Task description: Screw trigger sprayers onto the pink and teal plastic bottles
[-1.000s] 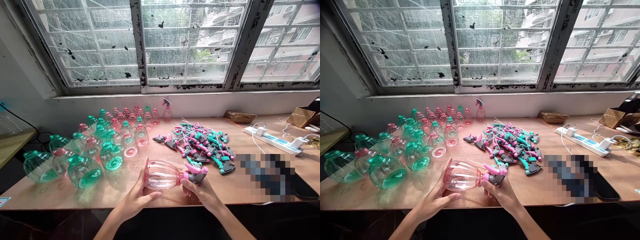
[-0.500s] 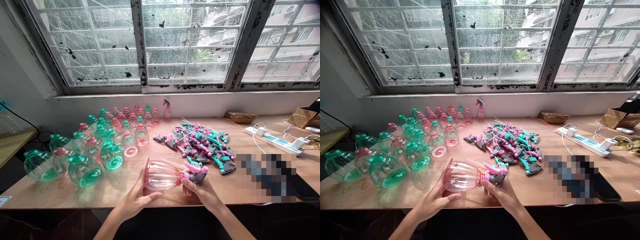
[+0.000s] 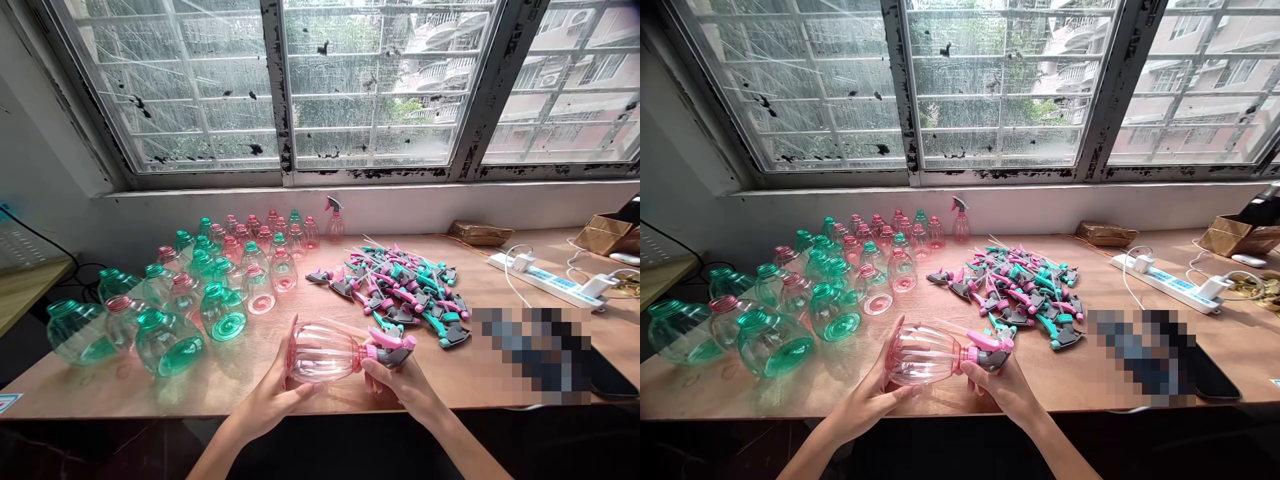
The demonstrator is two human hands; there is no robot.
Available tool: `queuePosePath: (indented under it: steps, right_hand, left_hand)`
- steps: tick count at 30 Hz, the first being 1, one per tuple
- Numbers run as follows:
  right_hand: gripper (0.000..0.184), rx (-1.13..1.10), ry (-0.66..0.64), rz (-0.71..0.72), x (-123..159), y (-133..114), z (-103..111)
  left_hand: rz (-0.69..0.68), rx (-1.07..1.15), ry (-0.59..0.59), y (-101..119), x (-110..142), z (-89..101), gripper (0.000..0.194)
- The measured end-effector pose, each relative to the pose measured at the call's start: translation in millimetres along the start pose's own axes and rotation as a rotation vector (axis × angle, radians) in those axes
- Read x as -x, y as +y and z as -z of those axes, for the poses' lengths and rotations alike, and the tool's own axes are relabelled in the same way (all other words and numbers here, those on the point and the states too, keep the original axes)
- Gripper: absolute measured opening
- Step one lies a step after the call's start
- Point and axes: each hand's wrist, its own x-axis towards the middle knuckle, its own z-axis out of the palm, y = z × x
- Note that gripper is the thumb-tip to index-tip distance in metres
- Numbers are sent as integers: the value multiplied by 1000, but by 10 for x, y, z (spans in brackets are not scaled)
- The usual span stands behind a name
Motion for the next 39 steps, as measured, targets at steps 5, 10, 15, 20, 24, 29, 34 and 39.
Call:
queuePosePath:
  steps: [5, 10, 15, 20, 24, 29, 34, 39]
  right_hand:
    - [40, 35, -10, -34, -6, 53, 22]
    - [39, 1, -4, -50, -8, 59, 23]
    - [36, -92, -3, -5, -18, 12, 3]
    - [40, -26, -15, -25, -18, 9, 3]
    - [43, -11, 3, -45, -28, 69, 8]
    - [49, -16, 0, -41, -32, 87, 11]
    - [35, -101, 4, -4, -11, 40, -3]
    - [31, -118, 75, 9, -16, 106, 8]
  left_hand:
    - [51, 36, -14, -41, 8, 9, 114]
    - [63, 76, -6, -27, 6, 15, 110]
    - [26, -4, 9, -3, 1, 8, 109]
    - [1, 20, 14, -3, 5, -4, 110]
    - [41, 24, 3, -9, 0, -5, 109]
    - [83, 26, 1, -36, 15, 8, 108]
    - [48, 9, -15, -46, -25, 11, 110]
    - [37, -9, -46, -30, -199, -5, 114]
